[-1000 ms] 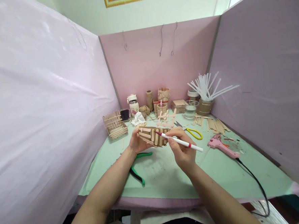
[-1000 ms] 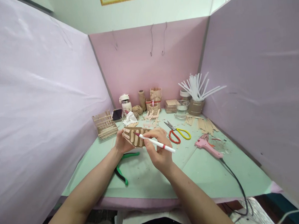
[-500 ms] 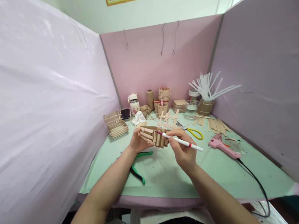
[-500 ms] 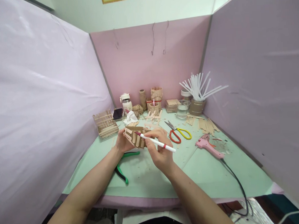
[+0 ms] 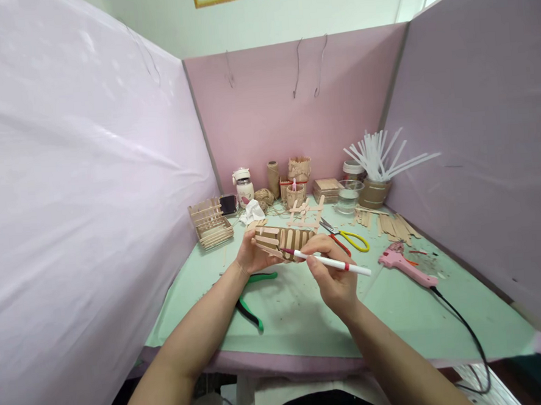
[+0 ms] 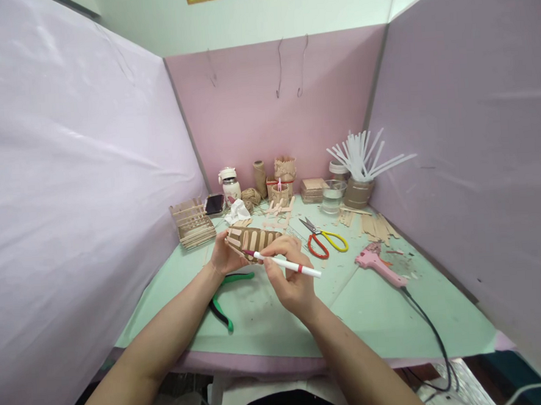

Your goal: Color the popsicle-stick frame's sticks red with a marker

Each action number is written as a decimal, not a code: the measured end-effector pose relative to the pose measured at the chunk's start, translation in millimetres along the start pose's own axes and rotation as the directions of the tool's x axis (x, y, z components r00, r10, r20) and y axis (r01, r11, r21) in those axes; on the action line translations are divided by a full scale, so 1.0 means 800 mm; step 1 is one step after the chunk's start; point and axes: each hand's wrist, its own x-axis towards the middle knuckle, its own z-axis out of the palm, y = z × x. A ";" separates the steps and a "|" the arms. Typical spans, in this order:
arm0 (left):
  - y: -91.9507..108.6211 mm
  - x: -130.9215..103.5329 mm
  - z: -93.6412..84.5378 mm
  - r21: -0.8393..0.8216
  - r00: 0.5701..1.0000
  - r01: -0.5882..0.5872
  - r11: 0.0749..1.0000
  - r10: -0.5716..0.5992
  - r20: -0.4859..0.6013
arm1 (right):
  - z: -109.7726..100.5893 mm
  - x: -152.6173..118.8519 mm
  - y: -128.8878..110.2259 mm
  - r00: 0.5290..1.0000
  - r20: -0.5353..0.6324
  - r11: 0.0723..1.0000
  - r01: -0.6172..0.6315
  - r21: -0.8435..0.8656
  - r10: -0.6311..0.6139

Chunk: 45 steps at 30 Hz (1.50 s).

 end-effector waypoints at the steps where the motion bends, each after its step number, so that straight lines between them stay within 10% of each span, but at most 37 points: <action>1: 0.000 0.000 -0.001 0.003 1.000 0.004 1.000 -0.004 0.000 | 0.000 0.000 0.001 1.000 -0.006 1.000 -0.006 -0.003 0.006; 45: -0.006 0.000 -0.012 0.003 0.998 0.039 0.999 -0.040 0.049 | -0.006 0.000 0.005 0.994 -0.086 0.997 -0.059 0.043 0.062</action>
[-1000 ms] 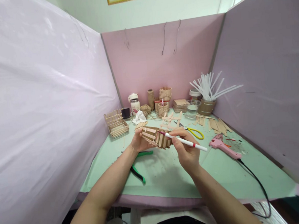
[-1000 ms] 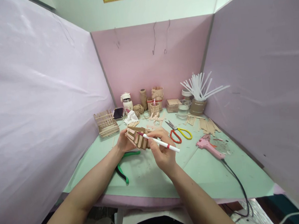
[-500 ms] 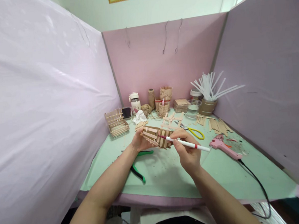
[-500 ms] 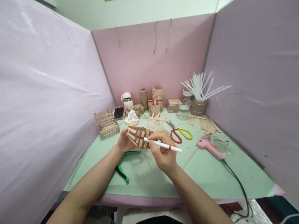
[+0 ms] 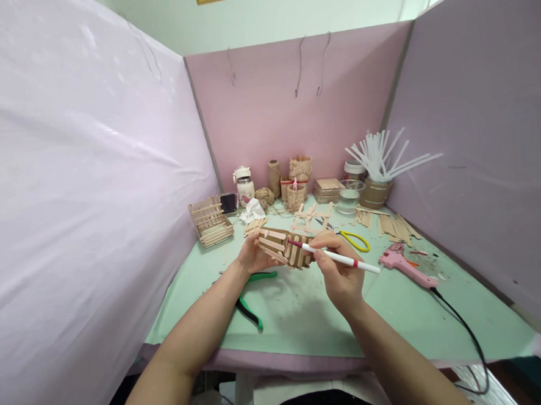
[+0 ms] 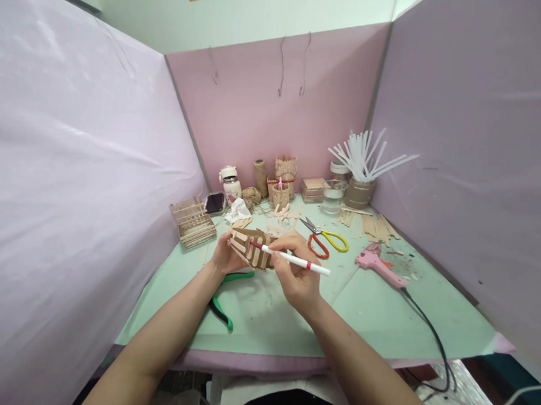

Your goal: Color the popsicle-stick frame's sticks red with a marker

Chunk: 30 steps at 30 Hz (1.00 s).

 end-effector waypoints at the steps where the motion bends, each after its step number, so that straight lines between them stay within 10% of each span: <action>1: 0.000 0.000 0.000 0.002 1.000 0.002 1.000 -0.002 -0.002 | 0.000 0.000 0.000 1.000 0.002 1.000 0.003 0.005 -0.003; 30: 0.000 0.001 0.005 0.016 1.000 0.012 1.000 -0.012 0.013 | 0.001 -0.002 0.002 0.999 -0.005 0.999 -0.033 0.025 0.033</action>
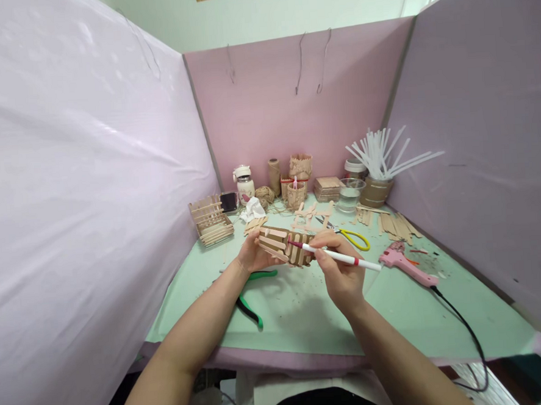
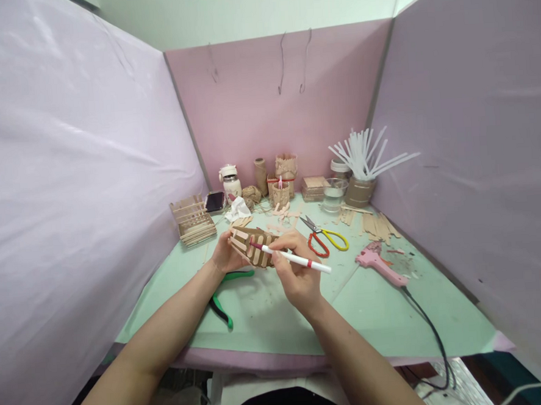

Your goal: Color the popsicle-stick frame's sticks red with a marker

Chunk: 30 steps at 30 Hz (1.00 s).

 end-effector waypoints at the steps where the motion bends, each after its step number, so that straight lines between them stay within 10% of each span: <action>1: 0.000 0.000 0.000 0.001 1.000 0.000 1.000 0.000 -0.001 | 0.000 0.000 0.000 1.000 0.007 1.000 0.004 0.001 -0.004; 30: 0.000 0.000 -0.003 -0.012 1.000 0.005 1.000 -0.005 0.012 | -0.002 -0.004 -0.005 0.998 0.054 1.000 0.016 0.015 -0.017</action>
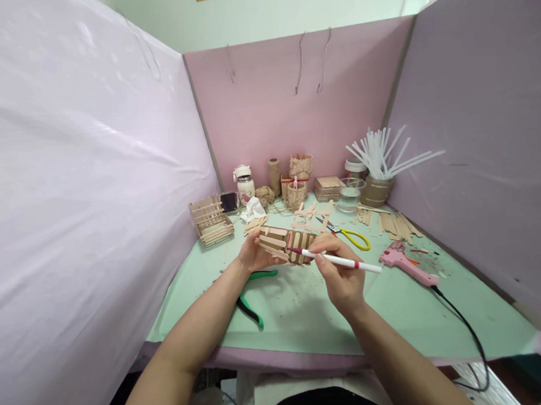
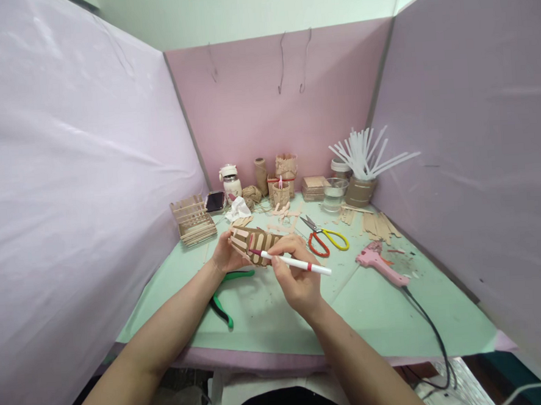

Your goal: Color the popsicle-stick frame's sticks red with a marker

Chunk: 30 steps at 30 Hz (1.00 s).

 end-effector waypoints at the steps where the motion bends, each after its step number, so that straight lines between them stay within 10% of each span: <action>1: 0.000 0.000 0.000 0.000 1.000 -0.002 1.000 0.002 -0.001 | 0.000 0.000 0.000 1.000 -0.004 1.000 -0.005 -0.002 0.005; 30: 0.000 0.000 0.000 0.035 1.000 -0.008 0.999 0.009 -0.024 | 0.000 -0.001 0.000 1.000 0.006 1.000 0.001 0.017 -0.001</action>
